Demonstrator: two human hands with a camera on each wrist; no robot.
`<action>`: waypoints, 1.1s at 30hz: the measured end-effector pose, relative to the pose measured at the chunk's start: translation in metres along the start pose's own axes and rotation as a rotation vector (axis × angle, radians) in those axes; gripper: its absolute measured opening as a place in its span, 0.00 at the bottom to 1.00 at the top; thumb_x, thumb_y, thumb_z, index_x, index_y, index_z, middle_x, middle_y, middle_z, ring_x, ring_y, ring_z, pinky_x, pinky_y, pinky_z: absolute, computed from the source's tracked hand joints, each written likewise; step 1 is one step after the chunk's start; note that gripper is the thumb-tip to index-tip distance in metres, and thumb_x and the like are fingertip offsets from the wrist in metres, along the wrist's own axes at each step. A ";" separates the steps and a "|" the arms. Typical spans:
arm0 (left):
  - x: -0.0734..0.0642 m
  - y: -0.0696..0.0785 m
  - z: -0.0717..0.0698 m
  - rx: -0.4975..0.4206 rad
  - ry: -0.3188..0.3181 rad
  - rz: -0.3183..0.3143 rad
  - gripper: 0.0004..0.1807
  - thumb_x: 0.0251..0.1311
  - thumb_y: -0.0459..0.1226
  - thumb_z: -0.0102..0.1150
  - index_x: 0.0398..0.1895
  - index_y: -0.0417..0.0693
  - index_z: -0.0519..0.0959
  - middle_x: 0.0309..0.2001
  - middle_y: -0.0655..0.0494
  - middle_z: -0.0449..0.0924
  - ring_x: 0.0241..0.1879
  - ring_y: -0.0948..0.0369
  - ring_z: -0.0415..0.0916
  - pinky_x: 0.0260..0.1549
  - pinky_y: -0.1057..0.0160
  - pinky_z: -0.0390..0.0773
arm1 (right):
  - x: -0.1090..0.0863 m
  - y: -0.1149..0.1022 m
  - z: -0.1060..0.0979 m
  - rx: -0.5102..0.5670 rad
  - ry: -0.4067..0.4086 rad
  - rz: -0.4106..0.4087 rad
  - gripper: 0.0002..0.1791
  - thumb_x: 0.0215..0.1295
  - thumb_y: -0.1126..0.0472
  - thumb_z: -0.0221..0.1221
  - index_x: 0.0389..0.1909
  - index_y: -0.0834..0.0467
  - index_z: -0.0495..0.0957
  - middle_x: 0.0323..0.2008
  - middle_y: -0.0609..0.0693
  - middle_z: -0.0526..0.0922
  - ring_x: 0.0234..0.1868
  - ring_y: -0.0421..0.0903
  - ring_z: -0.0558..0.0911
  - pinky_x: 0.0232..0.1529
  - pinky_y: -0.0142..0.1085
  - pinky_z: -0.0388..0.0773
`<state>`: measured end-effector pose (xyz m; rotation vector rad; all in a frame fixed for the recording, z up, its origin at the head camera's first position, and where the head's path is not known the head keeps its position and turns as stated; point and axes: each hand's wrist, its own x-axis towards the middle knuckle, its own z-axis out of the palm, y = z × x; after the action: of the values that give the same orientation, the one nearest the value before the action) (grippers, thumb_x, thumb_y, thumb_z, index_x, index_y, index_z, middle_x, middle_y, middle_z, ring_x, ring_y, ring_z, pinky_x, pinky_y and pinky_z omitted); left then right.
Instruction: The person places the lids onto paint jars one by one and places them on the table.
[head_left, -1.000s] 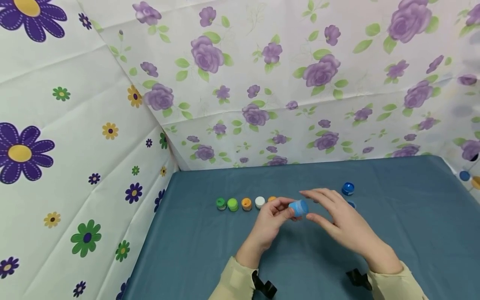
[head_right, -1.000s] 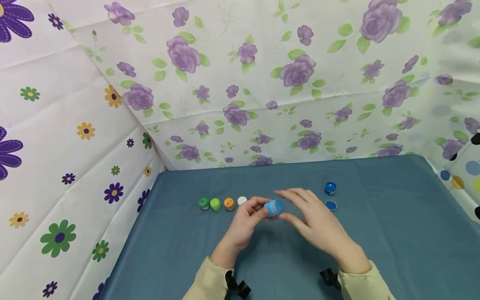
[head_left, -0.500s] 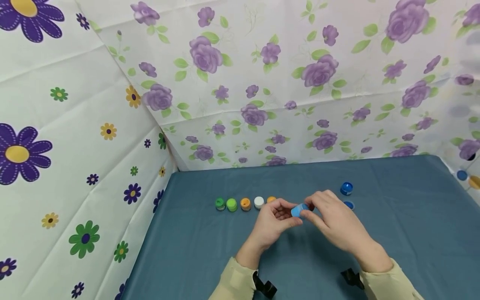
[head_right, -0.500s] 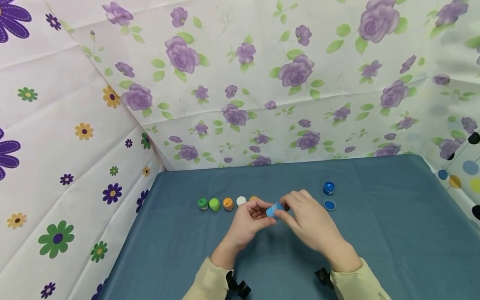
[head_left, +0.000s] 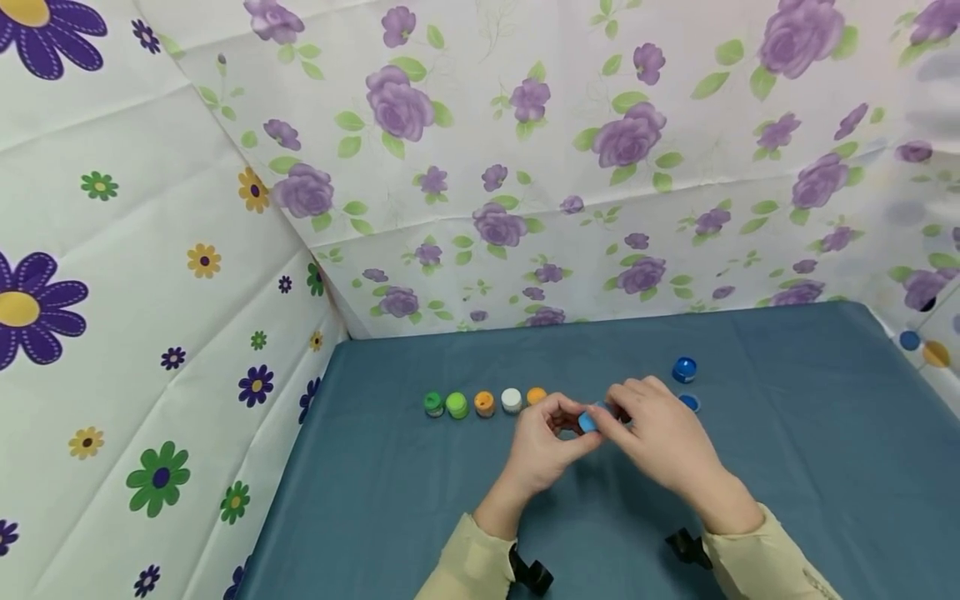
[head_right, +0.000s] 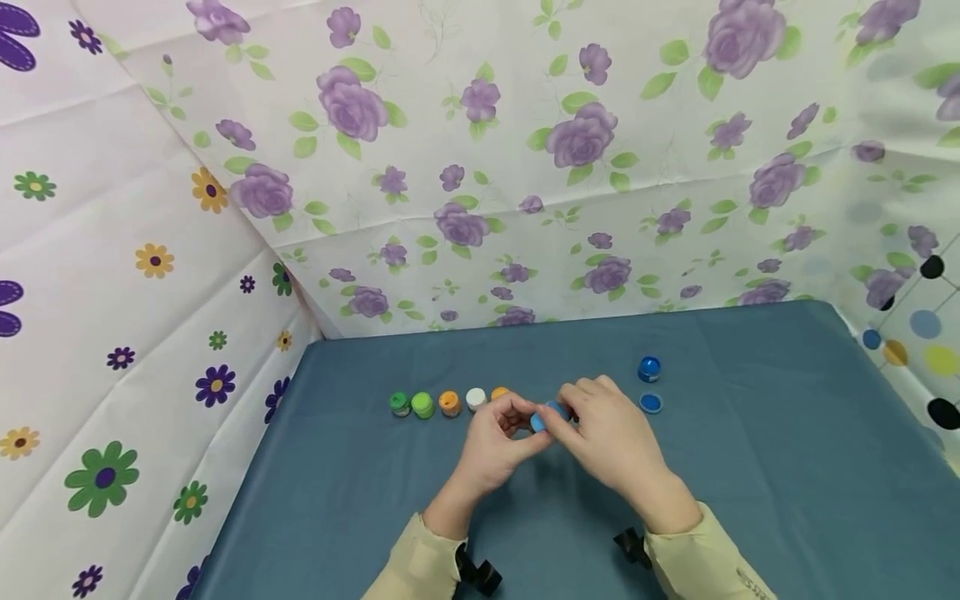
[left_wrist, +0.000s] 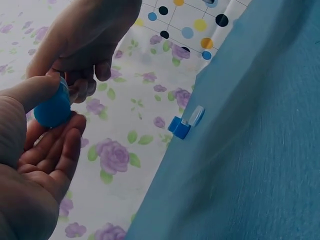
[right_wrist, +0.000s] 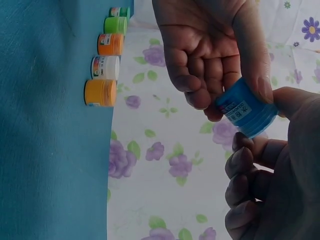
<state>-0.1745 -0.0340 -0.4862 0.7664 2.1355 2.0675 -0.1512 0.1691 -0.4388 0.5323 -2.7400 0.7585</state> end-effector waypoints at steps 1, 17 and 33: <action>0.000 0.000 0.001 -0.002 -0.001 -0.010 0.11 0.67 0.32 0.73 0.49 0.39 0.83 0.44 0.43 0.86 0.40 0.64 0.83 0.46 0.54 0.87 | 0.000 0.000 0.000 -0.002 -0.005 0.005 0.20 0.83 0.41 0.56 0.29 0.44 0.76 0.26 0.36 0.70 0.34 0.42 0.69 0.34 0.39 0.68; 0.005 -0.002 0.000 0.106 -0.057 -0.105 0.20 0.68 0.37 0.74 0.61 0.46 0.83 0.47 0.57 0.89 0.44 0.60 0.84 0.47 0.61 0.85 | -0.008 0.008 -0.002 0.034 -0.061 0.076 0.20 0.82 0.37 0.55 0.34 0.45 0.81 0.31 0.40 0.77 0.36 0.44 0.72 0.34 0.41 0.71; 0.060 -0.015 -0.037 0.866 -0.055 -0.225 0.20 0.67 0.47 0.76 0.58 0.52 0.86 0.67 0.50 0.77 0.75 0.48 0.63 0.73 0.46 0.66 | -0.013 0.036 -0.018 0.179 -0.061 0.182 0.28 0.89 0.43 0.43 0.54 0.56 0.86 0.52 0.55 0.85 0.54 0.58 0.82 0.52 0.58 0.79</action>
<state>-0.2453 -0.0438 -0.4800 0.5664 2.8996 0.9461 -0.1517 0.2110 -0.4437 0.3487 -2.8213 1.0557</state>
